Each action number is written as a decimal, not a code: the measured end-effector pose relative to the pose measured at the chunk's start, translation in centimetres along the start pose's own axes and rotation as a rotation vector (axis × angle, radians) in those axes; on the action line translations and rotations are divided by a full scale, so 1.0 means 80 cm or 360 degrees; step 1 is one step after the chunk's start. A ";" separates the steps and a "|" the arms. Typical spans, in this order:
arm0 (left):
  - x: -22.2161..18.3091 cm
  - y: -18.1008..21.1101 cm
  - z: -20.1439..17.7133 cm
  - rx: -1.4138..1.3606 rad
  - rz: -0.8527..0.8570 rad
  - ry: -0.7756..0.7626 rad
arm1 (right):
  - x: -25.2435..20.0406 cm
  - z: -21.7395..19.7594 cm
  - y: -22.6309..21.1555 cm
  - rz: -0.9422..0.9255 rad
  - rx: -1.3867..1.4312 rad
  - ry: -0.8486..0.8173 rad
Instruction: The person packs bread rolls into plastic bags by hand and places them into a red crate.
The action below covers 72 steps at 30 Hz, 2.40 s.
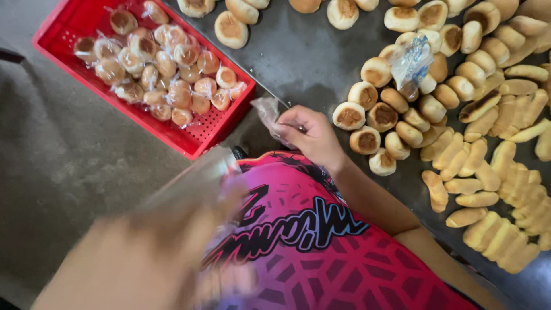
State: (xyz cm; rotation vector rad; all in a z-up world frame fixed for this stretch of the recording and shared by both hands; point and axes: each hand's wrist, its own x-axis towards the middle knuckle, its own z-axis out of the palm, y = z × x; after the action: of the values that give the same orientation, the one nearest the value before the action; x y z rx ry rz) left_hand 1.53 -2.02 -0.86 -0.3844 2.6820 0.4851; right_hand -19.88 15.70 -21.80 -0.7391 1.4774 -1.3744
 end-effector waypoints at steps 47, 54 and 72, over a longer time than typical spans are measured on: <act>0.220 0.013 0.232 -0.1943 -0.0170 0.0863 | 0.024 -0.029 0.061 0.0450 0.0537 0.0196; 0.233 0.019 0.239 -0.1353 -0.0504 0.1308 | 0.007 -0.047 0.057 0.0505 0.1354 -0.0062; 0.140 0.019 0.291 -0.1228 -0.1027 0.1313 | 0.266 -0.262 0.083 0.0035 -0.1432 0.1765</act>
State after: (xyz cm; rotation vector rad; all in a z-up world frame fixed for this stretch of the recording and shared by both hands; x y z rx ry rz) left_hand -1.44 6.08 -25.28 -1.9404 2.6695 1.3505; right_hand -45.70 5.98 -35.06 -0.4363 3.0661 -1.0647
